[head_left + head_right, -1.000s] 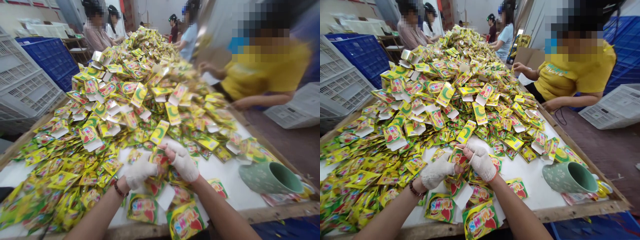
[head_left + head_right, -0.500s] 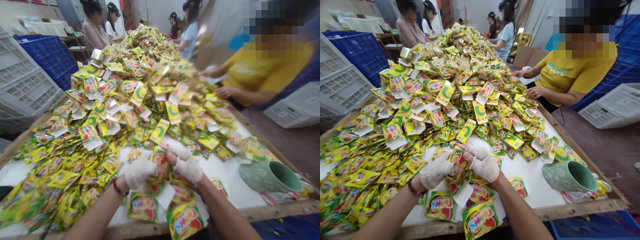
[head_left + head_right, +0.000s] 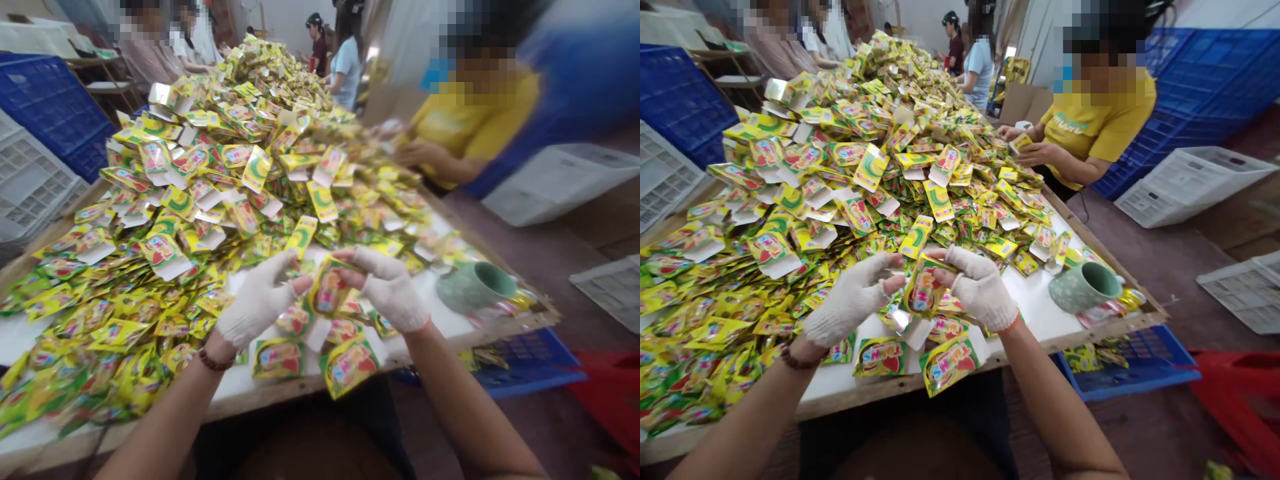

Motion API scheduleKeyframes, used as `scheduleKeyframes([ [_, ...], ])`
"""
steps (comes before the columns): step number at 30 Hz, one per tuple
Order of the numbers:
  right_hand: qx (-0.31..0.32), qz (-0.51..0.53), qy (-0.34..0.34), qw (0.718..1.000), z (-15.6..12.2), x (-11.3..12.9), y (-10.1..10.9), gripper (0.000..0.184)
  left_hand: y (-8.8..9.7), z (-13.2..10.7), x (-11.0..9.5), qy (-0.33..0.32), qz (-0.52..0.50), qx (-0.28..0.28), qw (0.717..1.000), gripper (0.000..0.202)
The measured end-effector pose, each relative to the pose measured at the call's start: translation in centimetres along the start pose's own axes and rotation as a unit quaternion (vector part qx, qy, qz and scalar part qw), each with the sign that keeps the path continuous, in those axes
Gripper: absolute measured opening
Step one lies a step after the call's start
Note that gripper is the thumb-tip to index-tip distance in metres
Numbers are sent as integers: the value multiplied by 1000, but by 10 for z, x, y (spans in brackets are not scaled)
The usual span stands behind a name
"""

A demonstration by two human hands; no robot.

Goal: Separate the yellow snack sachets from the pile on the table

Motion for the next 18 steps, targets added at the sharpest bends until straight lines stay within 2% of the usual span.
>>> scheduleKeyframes([
  [1,-10,4,-20,1000,-14,-2,12,25,-2,-8,-8,-22,59,-9,998,36],
  [3,-2,-6,-61,998,-46,-7,33,24,-22,-26,-22,-89,174,29,980,29],
  [6,87,-88,-115,986,-100,-21,49,22,-74,-58,-34,-214,335,129,908,28],
  [8,138,-173,-162,962,-134,-36,60,20,-100,-73,-33,-266,419,153,855,28],
  [9,126,-224,-186,948,-149,-44,73,18,-108,-77,-32,-283,449,149,835,28],
  [11,20,-328,-220,918,-172,-52,112,19,-115,-79,-29,-303,476,127,816,28],
  [13,-144,-414,-230,869,-194,-46,155,23,-111,-79,-31,-315,474,86,818,30],
  [14,-222,-441,-224,840,-205,-41,170,25,-106,-79,-33,-318,469,58,822,32],
  [15,-283,-452,-211,819,-214,-35,178,25,-102,-82,-36,-322,458,30,828,35],
  [16,-321,-445,-192,814,-220,-31,176,24,-98,-85,-39,-325,442,6,836,39],
  [17,-340,-421,-169,824,-223,-30,165,21,-97,-90,-41,-326,420,-9,847,44],
  [18,-338,-372,-141,853,-223,-30,146,20,-97,-96,-42,-324,395,-17,860,49],
])
Point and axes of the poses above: each hand's wrist, its own z-axis towards the middle knuckle, its own y-axis out of the back of the hand, x = y × z, the point moved 7 cm from there along z, towards the middle knuckle, and after that the axes turned 6 degrees about -y, right-handed, at the moved point
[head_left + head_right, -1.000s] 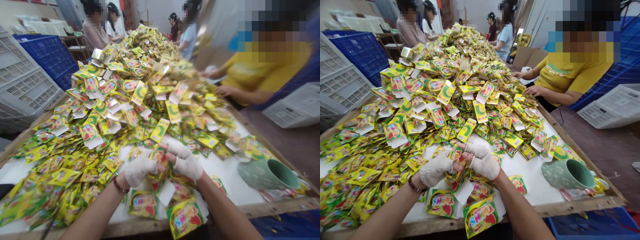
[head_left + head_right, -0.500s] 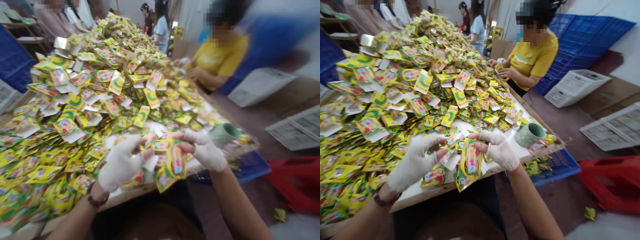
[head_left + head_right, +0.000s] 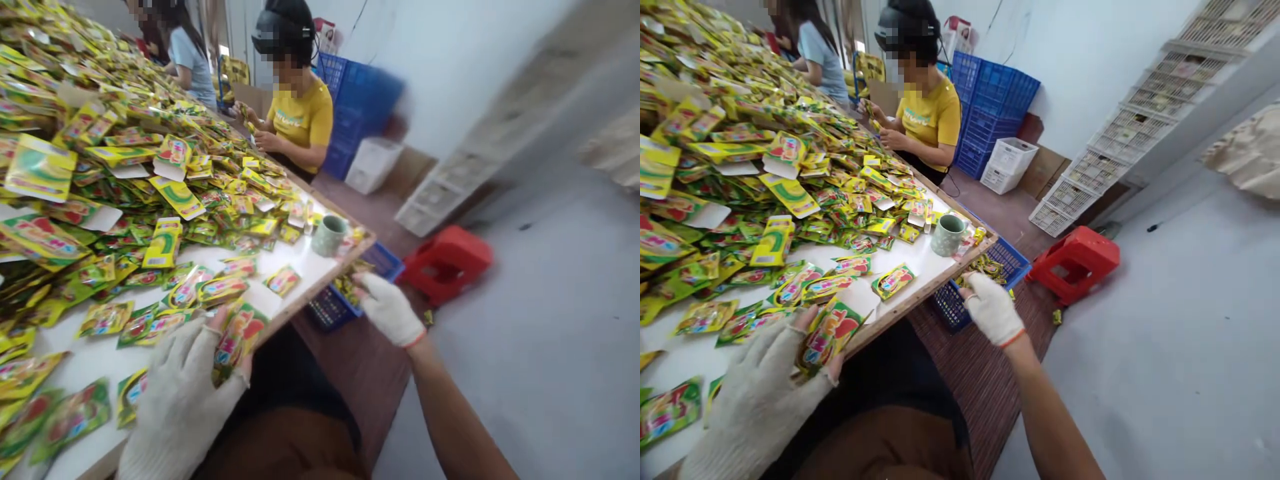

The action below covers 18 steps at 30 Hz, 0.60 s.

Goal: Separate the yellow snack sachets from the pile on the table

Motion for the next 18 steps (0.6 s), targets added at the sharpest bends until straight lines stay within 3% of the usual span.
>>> scheduleKeyframes([
  [2,127,180,27,975,-33,32,-44,27,1,-9,-9,19,-42,-18,999,58],
  [4,274,364,46,889,-71,74,-93,50,-2,-20,-16,36,-56,-24,997,61],
  [6,304,461,36,833,-96,100,-124,64,-4,-34,-17,71,-65,-23,995,58],
  [9,331,490,-3,806,-115,112,-147,57,-7,-66,-1,195,-125,10,973,57],
  [11,377,465,8,801,-124,112,-150,50,-9,-93,8,281,-253,26,925,56],
  [15,447,445,25,775,-141,105,-157,39,-16,-135,4,387,-542,-24,746,48],
  [16,449,458,16,767,-144,103,-161,39,-18,-142,2,404,-568,-34,717,48],
  [18,423,493,-15,760,-150,97,-169,44,-21,-154,0,428,-581,-42,691,47],
])
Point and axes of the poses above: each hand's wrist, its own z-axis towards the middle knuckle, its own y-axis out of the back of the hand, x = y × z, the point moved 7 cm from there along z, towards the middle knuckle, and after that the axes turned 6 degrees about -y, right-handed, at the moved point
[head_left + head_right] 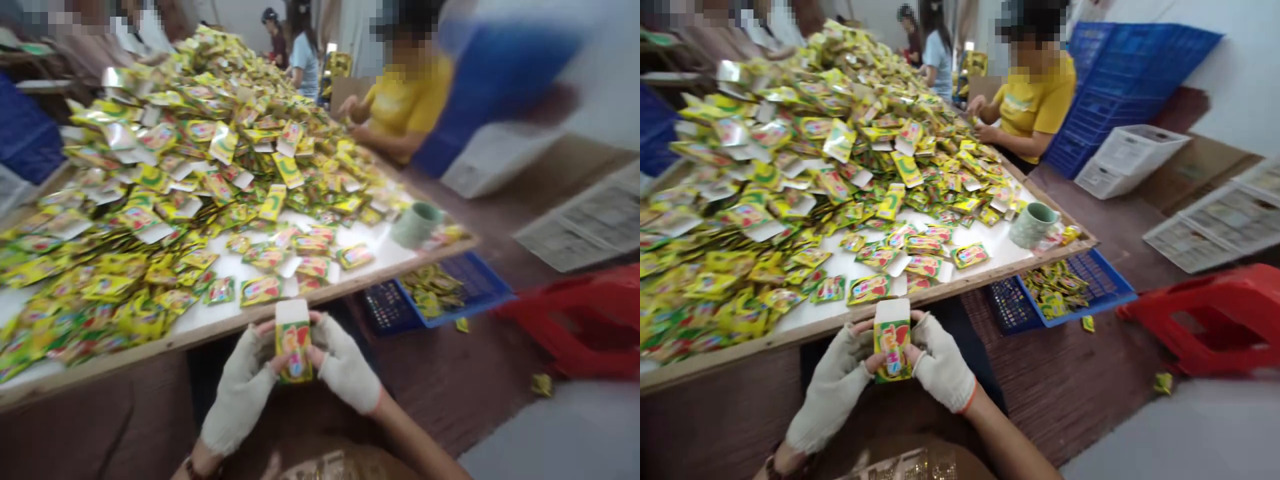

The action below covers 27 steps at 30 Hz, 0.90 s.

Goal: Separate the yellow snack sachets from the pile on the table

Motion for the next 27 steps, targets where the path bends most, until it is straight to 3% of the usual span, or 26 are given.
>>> scheduleKeyframes([
  [2,-31,29,-6,999,-3,-13,0,49,3,-7,7,11,-9,-11,1000,49],
  [6,7,29,-46,999,-11,-31,-6,41,8,-21,21,44,-21,-2,999,52],
  [11,-7,-93,-51,994,-13,-30,1,21,13,-27,21,29,116,10,993,23],
  [14,-35,-113,-47,992,-11,-25,6,19,8,-22,18,30,101,-6,994,25],
  [17,-47,-128,-30,990,-14,-14,9,31,4,-18,19,59,3,-41,997,50],
  [19,-38,-200,-13,979,-21,-1,7,20,-1,-15,17,78,-8,-21,997,51],
  [21,-18,-247,1,969,-31,11,2,20,-6,-13,12,81,25,26,996,37],
  [24,-8,-248,-2,969,-42,24,-2,26,-15,-10,-2,71,92,97,988,30],
  [27,-50,-242,-45,968,-43,25,2,24,-21,-7,-10,99,146,125,976,28],
])
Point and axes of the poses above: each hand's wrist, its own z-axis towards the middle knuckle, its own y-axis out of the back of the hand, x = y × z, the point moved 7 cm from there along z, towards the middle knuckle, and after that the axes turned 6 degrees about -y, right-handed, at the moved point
